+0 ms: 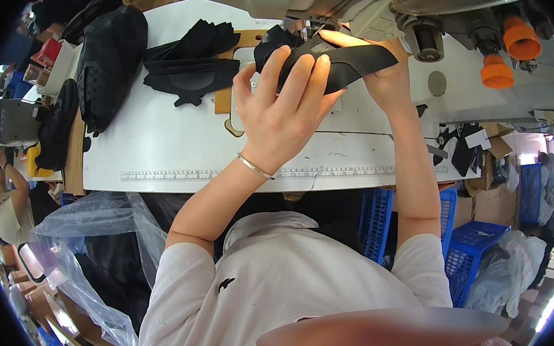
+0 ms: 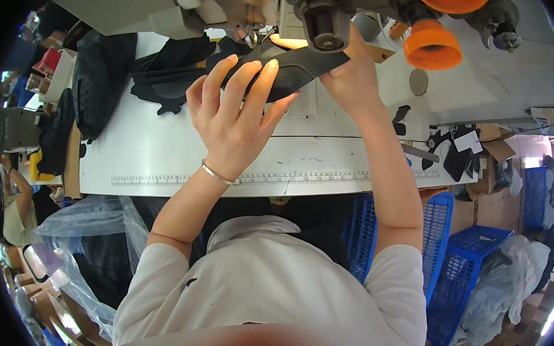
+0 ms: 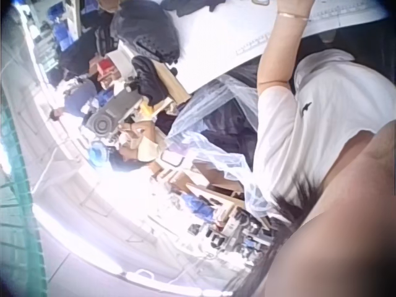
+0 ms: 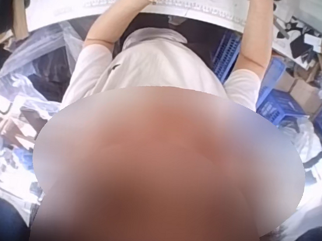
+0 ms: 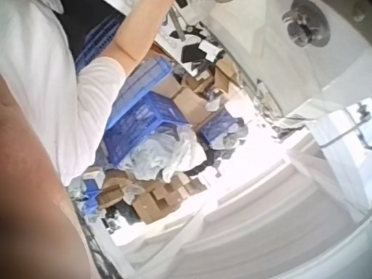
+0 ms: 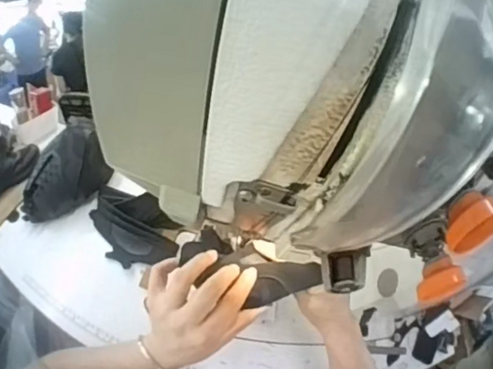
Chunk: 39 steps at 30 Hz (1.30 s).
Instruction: Stitching black shoe components using an industrial sewing machine.
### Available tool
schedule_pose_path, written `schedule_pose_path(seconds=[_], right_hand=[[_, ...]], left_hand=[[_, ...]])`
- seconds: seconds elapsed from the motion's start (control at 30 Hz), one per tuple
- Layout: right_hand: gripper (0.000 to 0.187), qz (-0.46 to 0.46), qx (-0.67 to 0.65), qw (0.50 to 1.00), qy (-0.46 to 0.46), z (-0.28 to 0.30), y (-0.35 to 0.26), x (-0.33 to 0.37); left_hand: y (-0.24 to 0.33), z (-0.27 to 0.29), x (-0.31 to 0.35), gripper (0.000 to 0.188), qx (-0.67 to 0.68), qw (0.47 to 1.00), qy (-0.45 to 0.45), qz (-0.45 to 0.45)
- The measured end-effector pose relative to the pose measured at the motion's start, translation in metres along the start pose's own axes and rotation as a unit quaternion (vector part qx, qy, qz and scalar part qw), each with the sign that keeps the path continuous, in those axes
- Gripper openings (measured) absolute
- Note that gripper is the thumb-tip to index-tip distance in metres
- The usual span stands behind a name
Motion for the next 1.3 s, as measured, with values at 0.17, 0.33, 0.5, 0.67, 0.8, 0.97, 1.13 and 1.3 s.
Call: schedule_pose_path(seconds=[0.17,0.33,0.5,0.67,0.8,0.97,1.13,1.3], right_hand=[[0.037,-0.016,-0.014,1.0,0.021,0.0,0.009,0.007],[0.034,-0.015,0.02,1.0,-0.003,0.008,0.006,0.0],[0.037,0.074,0.054,0.996,0.001,0.01,0.015,0.0],[0.034,0.131,0.107,0.985,0.017,0.011,0.013,-0.009],[0.036,0.153,0.077,0.985,0.021,0.014,0.022,-0.009],[0.036,0.131,0.09,0.986,-0.051,0.008,0.036,-0.002],[0.032,0.086,0.012,0.995,-0.049,0.007,0.046,-0.002],[0.034,0.106,0.039,0.993,-0.017,0.019,0.029,-0.013]], left_hand=[[0.003,-0.005,0.002,0.045,-0.002,1.0,0.01,0.0],[0.006,-0.006,0.003,0.044,-0.022,1.0,0.013,0.01],[0.007,-0.009,0.004,0.045,-0.003,0.999,0.023,0.03],[0.007,-0.014,0.005,0.045,-0.003,0.998,0.037,0.047],[0.004,-0.013,0.009,0.04,-0.004,0.999,0.044,0.027],[0.006,-0.014,0.009,0.041,-0.039,0.998,0.04,0.023],[0.008,-0.015,0.008,0.041,-0.053,0.998,0.042,0.018],[0.008,-0.017,0.009,0.039,-0.06,0.997,0.055,0.013]])
Point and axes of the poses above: each hand's wrist, its own x-axis away from the middle knuckle, its own z-axis out of the back of the hand, y = z × x, the point moved 3 cm from there along -x, towards the middle knuckle, and after that the axes turned 15 degrees about z, right-handed, at the moved point
